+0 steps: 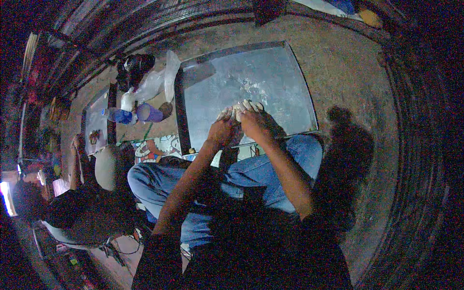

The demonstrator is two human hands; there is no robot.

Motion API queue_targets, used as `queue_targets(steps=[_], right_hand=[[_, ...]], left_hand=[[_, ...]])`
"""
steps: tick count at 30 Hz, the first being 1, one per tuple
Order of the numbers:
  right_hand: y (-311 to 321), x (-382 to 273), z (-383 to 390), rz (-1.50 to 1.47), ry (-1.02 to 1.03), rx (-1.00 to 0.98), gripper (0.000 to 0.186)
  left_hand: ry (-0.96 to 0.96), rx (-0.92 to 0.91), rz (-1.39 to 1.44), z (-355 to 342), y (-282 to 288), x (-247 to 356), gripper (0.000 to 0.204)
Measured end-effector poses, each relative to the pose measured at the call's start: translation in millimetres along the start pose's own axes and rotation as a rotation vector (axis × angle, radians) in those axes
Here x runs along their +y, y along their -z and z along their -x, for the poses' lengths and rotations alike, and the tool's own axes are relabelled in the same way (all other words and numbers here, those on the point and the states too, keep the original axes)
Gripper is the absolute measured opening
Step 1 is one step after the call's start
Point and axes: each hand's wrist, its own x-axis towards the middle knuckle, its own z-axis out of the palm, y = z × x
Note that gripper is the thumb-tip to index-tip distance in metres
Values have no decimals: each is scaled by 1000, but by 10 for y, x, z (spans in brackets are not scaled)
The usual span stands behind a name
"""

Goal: The person kneads a piece of dough on a metal tray using their hands, repeatedly pressing, rolling, and folding it.

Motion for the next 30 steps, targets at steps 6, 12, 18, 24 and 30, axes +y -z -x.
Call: queue_targets(steps=[6,12,18,24,30], right_hand=[[-80,116,-100,-194,-137,-99,33],[-170,206,-169,-284,-147,-230,36],[-8,278,-313,-1148,-466,74,32],[229,306,-192,-227,-328,-245,34],[122,315,-125,-131,-297,-198,25]], left_hand=[[-21,-119,2,-36,-39,-68,52],[-105,74,-88,117,-308,-150,61],[-162,-48,-291,52,-365,-259,62],[-334,-202,-486,102,46,-143,59],[-38,-13,422,451,546,-166,57]])
